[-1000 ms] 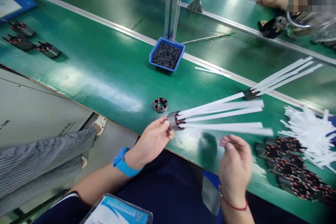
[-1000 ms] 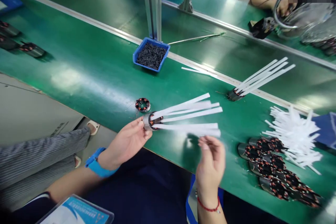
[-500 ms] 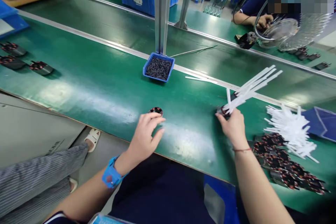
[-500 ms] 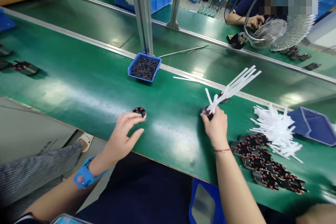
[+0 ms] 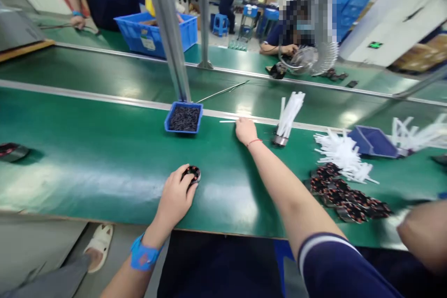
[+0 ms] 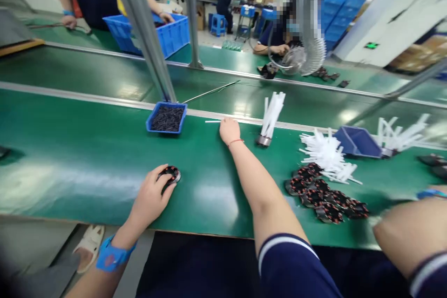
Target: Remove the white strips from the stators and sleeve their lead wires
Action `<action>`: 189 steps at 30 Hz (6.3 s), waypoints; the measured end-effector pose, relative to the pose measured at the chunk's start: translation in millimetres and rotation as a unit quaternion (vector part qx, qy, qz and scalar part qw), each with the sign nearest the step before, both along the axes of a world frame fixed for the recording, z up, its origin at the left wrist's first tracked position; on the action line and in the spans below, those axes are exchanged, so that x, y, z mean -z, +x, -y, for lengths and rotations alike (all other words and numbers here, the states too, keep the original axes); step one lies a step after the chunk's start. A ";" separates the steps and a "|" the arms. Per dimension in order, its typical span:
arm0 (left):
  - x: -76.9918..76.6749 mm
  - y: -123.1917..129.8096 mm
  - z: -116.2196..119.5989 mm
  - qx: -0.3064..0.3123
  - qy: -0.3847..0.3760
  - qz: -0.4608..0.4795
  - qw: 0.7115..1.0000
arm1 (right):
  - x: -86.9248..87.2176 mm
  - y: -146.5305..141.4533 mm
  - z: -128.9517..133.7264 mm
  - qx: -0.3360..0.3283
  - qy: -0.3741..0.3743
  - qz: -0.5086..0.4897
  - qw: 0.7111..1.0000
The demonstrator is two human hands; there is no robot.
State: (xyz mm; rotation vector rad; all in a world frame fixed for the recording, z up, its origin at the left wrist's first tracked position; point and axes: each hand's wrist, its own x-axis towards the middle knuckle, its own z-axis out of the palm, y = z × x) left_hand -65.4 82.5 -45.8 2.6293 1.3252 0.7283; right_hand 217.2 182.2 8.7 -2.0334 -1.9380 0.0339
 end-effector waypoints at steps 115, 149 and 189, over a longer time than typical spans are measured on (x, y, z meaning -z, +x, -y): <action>-1.5 65.4 15.7 0.113 -0.225 0.114 0.961 | -4.3 319.9 178.4 0.071 -0.206 0.256 0.942; -21.9 65.2 27.0 0.129 -0.277 0.196 0.932 | -29.7 -18.7 22.1 -0.141 -0.132 0.128 0.973; -27.7 26.8 58.2 0.052 -0.297 0.092 0.949 | 15.5 -50.6 191.7 -0.037 -0.263 -0.506 0.821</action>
